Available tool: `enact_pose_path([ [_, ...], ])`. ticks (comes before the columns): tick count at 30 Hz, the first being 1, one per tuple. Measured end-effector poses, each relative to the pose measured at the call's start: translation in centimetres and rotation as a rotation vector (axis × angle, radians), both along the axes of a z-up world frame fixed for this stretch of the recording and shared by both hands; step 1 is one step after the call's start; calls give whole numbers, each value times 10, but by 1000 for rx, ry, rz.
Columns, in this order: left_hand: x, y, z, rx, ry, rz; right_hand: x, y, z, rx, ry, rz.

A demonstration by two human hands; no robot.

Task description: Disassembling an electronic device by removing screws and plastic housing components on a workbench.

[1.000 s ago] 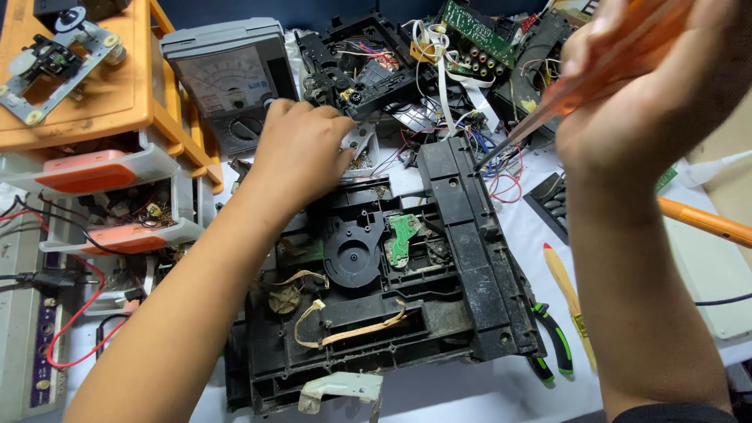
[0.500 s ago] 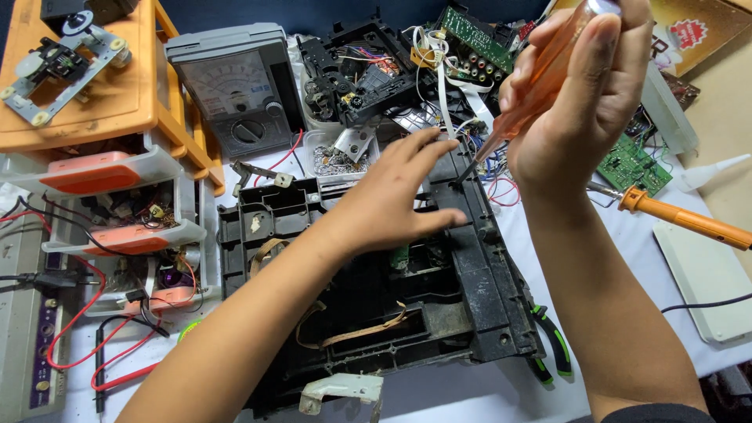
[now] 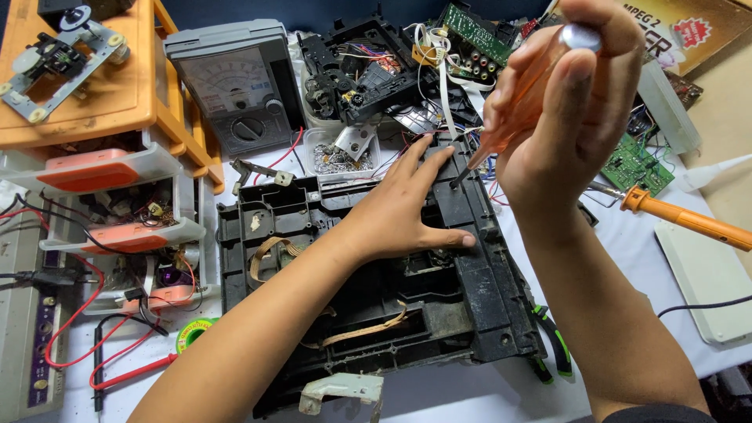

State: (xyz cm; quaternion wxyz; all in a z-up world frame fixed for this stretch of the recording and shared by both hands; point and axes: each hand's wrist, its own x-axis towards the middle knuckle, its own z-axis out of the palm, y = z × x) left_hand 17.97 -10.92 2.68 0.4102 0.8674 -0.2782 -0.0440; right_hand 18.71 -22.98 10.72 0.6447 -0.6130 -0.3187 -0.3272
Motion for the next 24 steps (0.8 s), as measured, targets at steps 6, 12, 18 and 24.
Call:
enact_pose_path([
  [6,-2,1,2,-8,1,6,1,1,0,-21,5,20],
  [12,-4,2,9,38,50,24,12,-9,-4,58,31,9],
  [18,-6,3,15,50,100,20,18,-16,-6,95,41,-17],
  [24,-5,1,9,40,65,33,10,-5,-4,101,32,-18],
])
